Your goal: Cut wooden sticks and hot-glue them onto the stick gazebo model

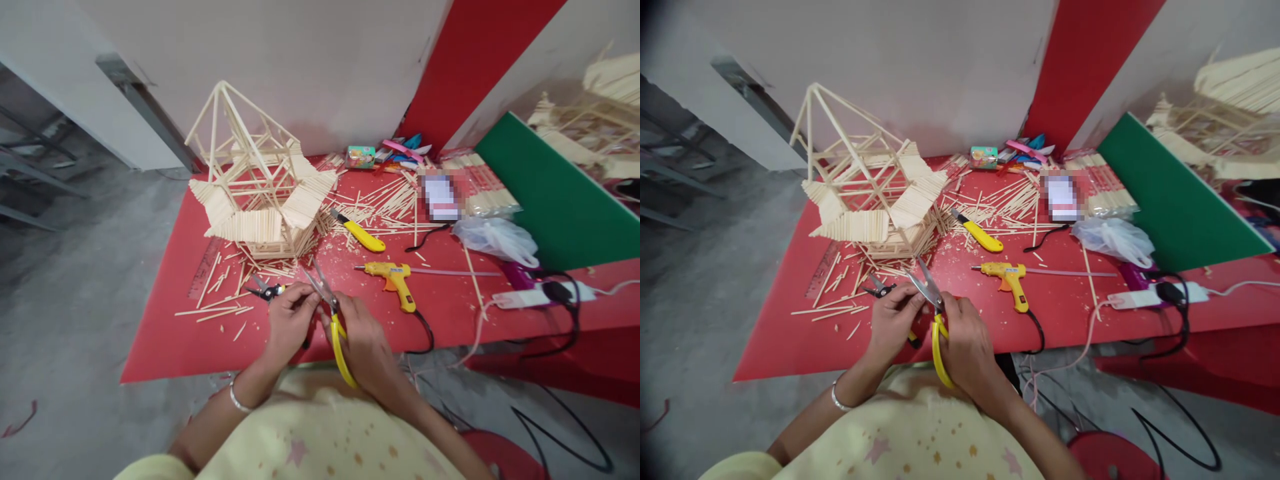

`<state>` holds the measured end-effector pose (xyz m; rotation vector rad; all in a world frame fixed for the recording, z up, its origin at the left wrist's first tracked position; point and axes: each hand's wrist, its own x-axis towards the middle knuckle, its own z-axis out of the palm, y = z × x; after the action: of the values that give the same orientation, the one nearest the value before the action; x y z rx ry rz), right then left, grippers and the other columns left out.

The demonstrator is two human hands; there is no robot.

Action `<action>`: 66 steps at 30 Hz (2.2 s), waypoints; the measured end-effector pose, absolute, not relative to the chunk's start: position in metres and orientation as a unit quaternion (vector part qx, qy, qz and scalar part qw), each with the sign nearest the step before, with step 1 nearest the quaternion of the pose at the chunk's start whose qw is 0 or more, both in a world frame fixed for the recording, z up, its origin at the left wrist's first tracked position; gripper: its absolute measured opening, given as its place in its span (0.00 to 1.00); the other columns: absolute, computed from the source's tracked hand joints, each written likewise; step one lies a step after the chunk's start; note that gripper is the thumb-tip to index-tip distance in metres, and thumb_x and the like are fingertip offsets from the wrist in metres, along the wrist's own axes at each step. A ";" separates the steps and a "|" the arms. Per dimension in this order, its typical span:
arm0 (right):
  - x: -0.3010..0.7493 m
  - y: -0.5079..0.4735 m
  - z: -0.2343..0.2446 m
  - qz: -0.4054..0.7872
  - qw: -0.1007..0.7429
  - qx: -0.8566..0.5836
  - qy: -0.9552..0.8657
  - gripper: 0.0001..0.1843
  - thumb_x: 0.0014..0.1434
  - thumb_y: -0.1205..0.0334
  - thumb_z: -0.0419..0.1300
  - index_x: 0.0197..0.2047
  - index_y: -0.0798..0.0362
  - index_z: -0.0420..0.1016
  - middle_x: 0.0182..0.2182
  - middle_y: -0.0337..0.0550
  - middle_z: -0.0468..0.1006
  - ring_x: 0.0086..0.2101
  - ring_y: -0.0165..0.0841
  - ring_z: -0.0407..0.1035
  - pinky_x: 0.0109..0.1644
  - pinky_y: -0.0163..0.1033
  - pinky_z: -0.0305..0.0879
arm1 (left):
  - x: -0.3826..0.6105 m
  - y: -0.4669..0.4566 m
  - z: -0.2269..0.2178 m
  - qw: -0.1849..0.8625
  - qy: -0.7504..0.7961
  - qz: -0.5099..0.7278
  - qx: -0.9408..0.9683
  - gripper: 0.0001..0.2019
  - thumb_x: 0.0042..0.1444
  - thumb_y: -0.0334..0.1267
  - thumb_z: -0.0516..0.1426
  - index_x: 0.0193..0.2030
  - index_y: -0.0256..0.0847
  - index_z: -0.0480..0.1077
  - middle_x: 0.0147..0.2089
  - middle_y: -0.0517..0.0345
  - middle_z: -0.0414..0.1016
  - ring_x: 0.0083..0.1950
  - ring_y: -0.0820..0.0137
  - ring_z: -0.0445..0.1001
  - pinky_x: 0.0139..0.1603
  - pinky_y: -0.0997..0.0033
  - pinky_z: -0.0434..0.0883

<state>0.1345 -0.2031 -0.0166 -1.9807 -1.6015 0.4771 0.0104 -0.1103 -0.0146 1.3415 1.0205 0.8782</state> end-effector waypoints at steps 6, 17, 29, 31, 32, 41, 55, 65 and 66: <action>0.132 -0.205 -0.020 0.173 0.273 -0.731 -0.602 0.25 0.59 0.69 0.49 0.60 0.56 0.63 0.42 0.52 0.71 0.40 0.39 0.68 0.45 0.43 0.66 | 0.007 -0.114 -0.010 0.528 0.425 0.398 0.618 0.06 0.54 0.33 0.60 0.30 0.42 0.79 0.30 0.56 0.75 0.34 0.69 0.71 0.39 0.72 0.68; 0.131 -0.220 -0.032 0.214 0.305 -0.727 -0.576 0.18 0.59 0.67 0.50 0.51 0.52 0.71 0.36 0.46 0.78 0.35 0.33 0.71 0.40 0.35 0.65 | 0.002 -0.130 -0.016 0.575 0.466 0.385 0.551 0.05 0.52 0.38 0.62 0.32 0.41 0.79 0.27 0.59 0.73 0.23 0.75 0.67 0.23 0.76 0.64; 0.126 -0.231 -0.042 0.234 0.332 -0.721 -0.561 0.15 0.58 0.65 0.52 0.48 0.52 0.71 0.25 0.36 0.73 0.25 0.29 0.66 0.31 0.30 0.61 | -0.005 -0.131 -0.015 0.624 0.463 0.395 0.490 0.11 0.50 0.43 0.65 0.37 0.38 0.77 0.23 0.62 0.72 0.21 0.77 0.67 0.21 0.79 0.65; 0.129 -0.230 -0.036 0.219 0.308 -0.733 -0.566 0.19 0.58 0.64 0.54 0.53 0.51 0.69 0.32 0.40 0.76 0.30 0.31 0.70 0.36 0.33 0.64 | -0.006 -0.130 -0.017 0.629 0.459 0.395 0.488 0.12 0.51 0.44 0.64 0.38 0.38 0.76 0.23 0.62 0.72 0.20 0.78 0.66 0.20 0.79 0.65; 0.130 -0.228 -0.032 0.205 0.290 -0.739 -0.572 0.22 0.57 0.64 0.55 0.56 0.50 0.67 0.36 0.43 0.76 0.34 0.33 0.71 0.39 0.34 0.65 | -0.006 -0.130 -0.018 0.634 0.453 0.394 0.487 0.12 0.51 0.45 0.64 0.38 0.38 0.76 0.22 0.63 0.71 0.20 0.78 0.66 0.19 0.79 0.65; 0.126 -0.223 -0.019 0.180 0.229 -0.742 -0.603 0.26 0.57 0.64 0.54 0.60 0.49 0.63 0.46 0.49 0.74 0.45 0.39 0.70 0.48 0.40 0.65 | -0.007 -0.133 -0.025 0.634 0.431 0.393 0.508 0.10 0.53 0.44 0.63 0.34 0.39 0.74 0.22 0.63 0.72 0.18 0.77 0.66 0.20 0.78 0.67; 0.120 -0.222 -0.023 0.233 0.250 -0.739 -0.581 0.15 0.60 0.64 0.52 0.49 0.50 0.72 0.34 0.42 0.79 0.33 0.31 0.71 0.36 0.31 0.59 | -0.010 -0.137 -0.020 0.624 0.436 0.392 0.517 0.10 0.55 0.43 0.62 0.35 0.37 0.76 0.21 0.62 0.71 0.19 0.77 0.67 0.20 0.78 0.67; 0.137 -0.222 -0.042 0.143 0.132 -0.838 -0.510 0.21 0.61 0.57 0.53 0.57 0.48 0.70 0.31 0.44 0.80 0.31 0.35 0.74 0.34 0.34 0.60 | -0.007 -0.129 -0.027 0.722 0.413 0.389 0.396 0.12 0.51 0.44 0.65 0.36 0.37 0.74 0.23 0.62 0.72 0.19 0.79 0.66 0.19 0.79 0.62; 0.140 -0.221 -0.038 0.127 0.095 -0.853 -0.498 0.22 0.62 0.57 0.53 0.58 0.47 0.69 0.32 0.45 0.80 0.32 0.37 0.75 0.34 0.35 0.60 | -0.008 -0.126 -0.025 0.738 0.407 0.383 0.377 0.12 0.50 0.43 0.65 0.35 0.37 0.73 0.24 0.62 0.72 0.19 0.79 0.66 0.19 0.80 0.62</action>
<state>0.1396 -0.2208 -0.0378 -2.5283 -1.4760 0.3772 -0.0077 -0.1262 -0.0254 0.8283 0.8936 0.8413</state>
